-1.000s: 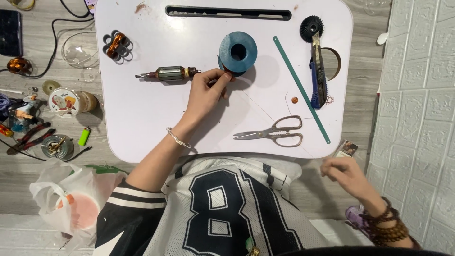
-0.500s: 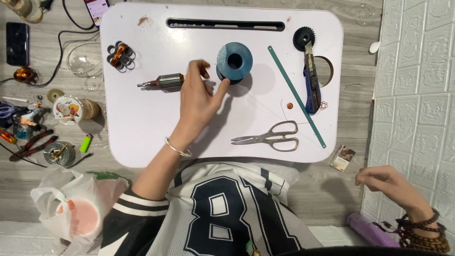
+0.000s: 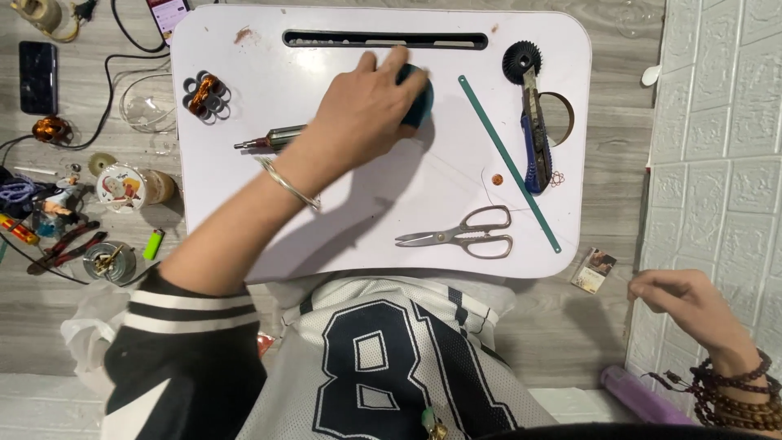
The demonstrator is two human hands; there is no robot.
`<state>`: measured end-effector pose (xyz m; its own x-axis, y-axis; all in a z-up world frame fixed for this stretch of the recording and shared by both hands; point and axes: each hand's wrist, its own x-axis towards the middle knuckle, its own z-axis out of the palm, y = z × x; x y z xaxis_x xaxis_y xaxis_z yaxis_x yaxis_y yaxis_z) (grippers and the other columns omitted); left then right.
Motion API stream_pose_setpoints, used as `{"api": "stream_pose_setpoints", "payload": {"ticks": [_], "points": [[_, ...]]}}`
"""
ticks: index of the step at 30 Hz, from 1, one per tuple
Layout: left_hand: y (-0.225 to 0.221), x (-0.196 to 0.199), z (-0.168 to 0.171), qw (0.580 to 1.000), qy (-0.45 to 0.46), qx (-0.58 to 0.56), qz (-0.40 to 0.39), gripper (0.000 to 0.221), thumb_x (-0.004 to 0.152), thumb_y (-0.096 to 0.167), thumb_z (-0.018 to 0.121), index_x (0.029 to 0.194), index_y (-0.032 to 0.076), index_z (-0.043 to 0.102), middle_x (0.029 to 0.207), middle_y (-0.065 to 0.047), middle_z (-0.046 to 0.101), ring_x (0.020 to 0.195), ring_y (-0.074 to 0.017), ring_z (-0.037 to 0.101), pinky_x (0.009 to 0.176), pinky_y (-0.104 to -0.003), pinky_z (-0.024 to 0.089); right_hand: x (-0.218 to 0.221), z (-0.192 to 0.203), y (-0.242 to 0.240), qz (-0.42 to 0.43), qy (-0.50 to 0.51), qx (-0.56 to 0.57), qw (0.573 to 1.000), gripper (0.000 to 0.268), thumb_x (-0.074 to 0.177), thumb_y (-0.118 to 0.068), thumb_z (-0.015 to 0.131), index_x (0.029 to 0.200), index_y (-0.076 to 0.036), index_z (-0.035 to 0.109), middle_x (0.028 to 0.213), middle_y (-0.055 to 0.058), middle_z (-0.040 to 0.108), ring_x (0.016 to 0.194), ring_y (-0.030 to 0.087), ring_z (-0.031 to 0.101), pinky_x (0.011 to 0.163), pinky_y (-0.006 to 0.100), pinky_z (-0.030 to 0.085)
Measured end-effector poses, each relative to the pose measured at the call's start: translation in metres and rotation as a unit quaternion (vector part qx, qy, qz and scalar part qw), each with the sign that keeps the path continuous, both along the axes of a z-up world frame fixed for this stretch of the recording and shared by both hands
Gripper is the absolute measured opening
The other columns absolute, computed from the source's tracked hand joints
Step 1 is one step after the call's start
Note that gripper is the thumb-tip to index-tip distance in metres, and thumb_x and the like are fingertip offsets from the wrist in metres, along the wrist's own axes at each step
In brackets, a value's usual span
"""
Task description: A person is manually winding copper wire onto a motor armature, using a small tool to press the wire into the armature's slots.
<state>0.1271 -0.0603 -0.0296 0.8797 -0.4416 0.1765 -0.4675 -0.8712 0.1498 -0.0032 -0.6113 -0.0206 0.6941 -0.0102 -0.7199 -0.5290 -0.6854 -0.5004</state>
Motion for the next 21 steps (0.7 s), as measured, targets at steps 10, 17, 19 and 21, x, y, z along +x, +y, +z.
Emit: {"api": "stream_pose_setpoints", "payload": {"ticks": [10,17,19,21], "points": [[-0.008,0.013,-0.018,0.997,-0.053,0.061,0.014,0.075,0.064,0.064,0.085,0.104,0.004,0.066,0.092,-0.009,0.062,0.053,-0.0155,0.061,0.044,-0.025,0.044,0.013,0.000,0.011,0.019,-0.052,0.010,0.998,0.018,0.086,0.001,0.067,0.081,0.012,0.081,0.059,0.018,0.065,0.053,0.021,0.042,0.049,0.032,0.033],[0.000,0.036,-0.008,0.996,-0.034,-0.011,-0.079,0.061,0.069,0.010,0.077,0.128,0.021,0.066,0.125,-0.002,0.065,0.093,-0.0245,0.063,0.079,-0.035,0.056,0.019,0.000,0.033,0.048,-0.059,0.035,0.997,0.020,0.088,-0.005,0.068,0.082,0.011,0.080,0.062,0.018,0.070,0.054,0.022,0.048,0.052,0.031,0.038],[0.012,0.035,-0.005,0.995,-0.065,0.004,-0.071,0.059,0.074,0.017,0.077,0.131,0.023,0.063,0.130,0.001,0.063,0.099,-0.0226,0.061,0.078,-0.033,0.055,0.019,0.004,0.044,0.057,-0.062,0.044,0.995,0.020,0.089,-0.003,0.067,0.082,0.012,0.079,0.064,0.019,0.070,0.054,0.022,0.051,0.052,0.031,0.041],[0.033,0.031,0.001,0.996,0.013,-0.081,-0.023,0.085,0.067,0.035,0.091,0.142,0.019,0.056,0.141,-0.013,0.056,0.100,-0.0297,0.068,0.083,-0.036,0.059,0.014,0.007,0.051,0.070,-0.082,0.093,0.990,0.021,0.088,-0.007,0.066,0.083,0.010,0.078,0.064,0.016,0.070,0.052,0.020,0.051,0.050,0.031,0.041]]}}
